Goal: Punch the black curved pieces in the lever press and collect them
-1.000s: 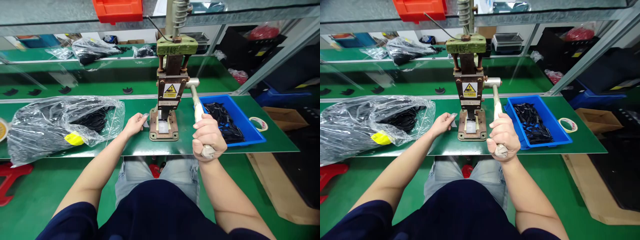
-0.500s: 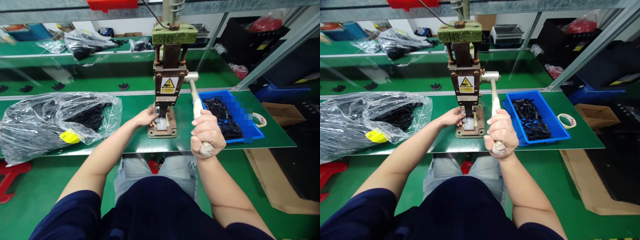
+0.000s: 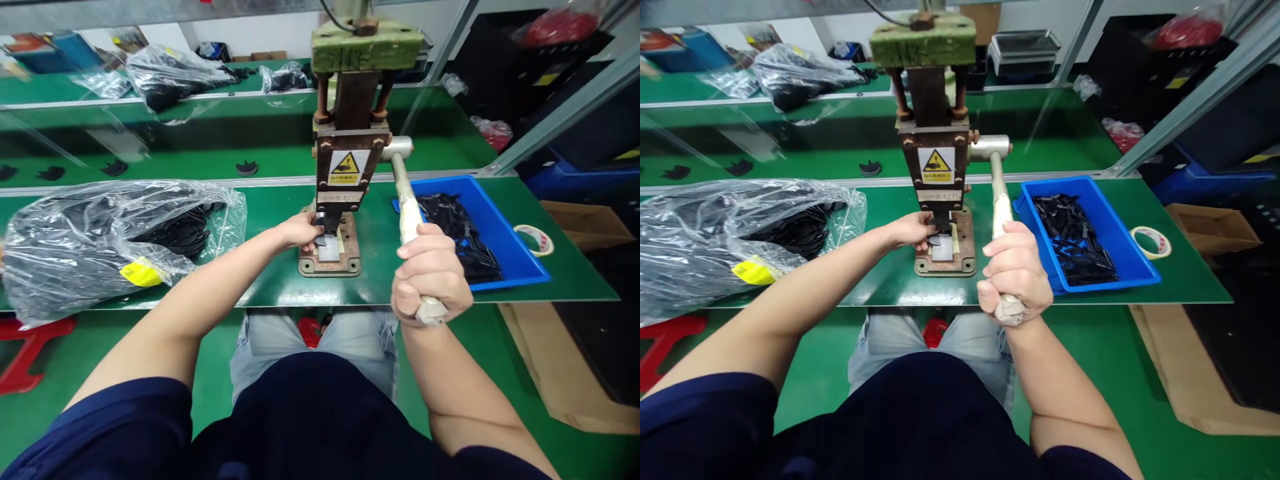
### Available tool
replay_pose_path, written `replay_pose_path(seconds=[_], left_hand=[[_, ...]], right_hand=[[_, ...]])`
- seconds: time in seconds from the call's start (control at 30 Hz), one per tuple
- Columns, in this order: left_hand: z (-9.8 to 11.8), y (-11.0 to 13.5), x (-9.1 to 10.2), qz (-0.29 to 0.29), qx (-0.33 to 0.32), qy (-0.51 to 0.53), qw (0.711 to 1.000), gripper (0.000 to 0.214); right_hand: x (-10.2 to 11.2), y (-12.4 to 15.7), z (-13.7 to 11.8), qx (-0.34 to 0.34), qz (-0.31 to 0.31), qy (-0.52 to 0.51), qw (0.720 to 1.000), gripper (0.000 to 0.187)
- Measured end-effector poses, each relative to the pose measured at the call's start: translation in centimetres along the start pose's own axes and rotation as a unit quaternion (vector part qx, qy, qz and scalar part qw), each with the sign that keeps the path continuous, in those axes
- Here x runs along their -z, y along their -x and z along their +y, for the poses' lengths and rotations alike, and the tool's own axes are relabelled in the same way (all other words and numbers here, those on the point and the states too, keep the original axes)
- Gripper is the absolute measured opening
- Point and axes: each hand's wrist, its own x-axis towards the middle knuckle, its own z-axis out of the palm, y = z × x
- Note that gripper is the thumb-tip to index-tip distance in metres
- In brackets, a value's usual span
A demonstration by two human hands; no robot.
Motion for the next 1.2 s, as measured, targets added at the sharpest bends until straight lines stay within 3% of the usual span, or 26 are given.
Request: replay_pose_path(seconds=[0.1,0.2,0.27,0.3,0.37,0.4,0.5,0.57,0.67,0.83,1.03,1.2], left_hand=[[-0.7,1.3,-0.4,-0.008,-0.047,0.021,0.999,0.035],[-2.7,2.5,1.6,-0.037,-0.115,0.039,0.992,0.034],[-4.8,3.2,5.1,0.039,-0.133,-0.016,0.99,0.031],[-6.0,3.6,7.4,0.121,-0.12,-0.07,0.983,0.029],[-8.3,4.0,12.5,0.289,-0.036,-0.204,0.935,0.025],[-9.4,4.1,15.0,0.333,0.005,-0.259,0.907,0.025],[-11.5,3.7,20.5,0.394,0.071,-0.36,0.843,0.041],[-11.8,3.0,22.1,0.398,0.081,-0.399,0.822,0.057],[-11.1,1.7,22.2,0.386,0.085,-0.44,0.807,0.071],[-10.0,1.5,20.9,0.334,0.096,-0.49,0.8,0.045],[-11.0,6.9,18.1,0.342,-0.046,-0.478,0.808,0.044],[-11.1,11.0,14.8,0.285,-0.135,-0.378,0.871,0.045]], right_hand=[[0.1,-0.4,0.2,0.072,0.018,-0.045,0.996,0.023],[-0.2,-0.6,0.6,0.066,0.028,-0.04,0.997,0.025],[-0.4,-0.5,0.7,0.059,0.043,-0.041,0.996,0.027],[-0.5,-0.5,0.7,0.052,0.051,-0.042,0.996,0.028],[-0.6,-0.4,0.7,0.045,0.059,-0.042,0.996,0.029],[-0.7,-0.3,0.8,0.045,0.063,-0.043,0.996,0.03],[-0.9,-0.3,1.0,0.056,0.077,-0.044,0.995,0.03],[-0.9,-0.3,1.2,0.065,0.08,-0.043,0.994,0.029],[-0.7,-0.4,1.5,0.079,0.072,-0.04,0.993,0.027],[-0.3,-0.5,1.1,0.077,0.05,-0.029,0.995,0.023],[-0.7,-0.4,0.8,0.061,0.061,-0.039,0.996,0.023],[-1.1,-0.5,0.7,0.071,0.074,-0.053,0.993,0.027]])
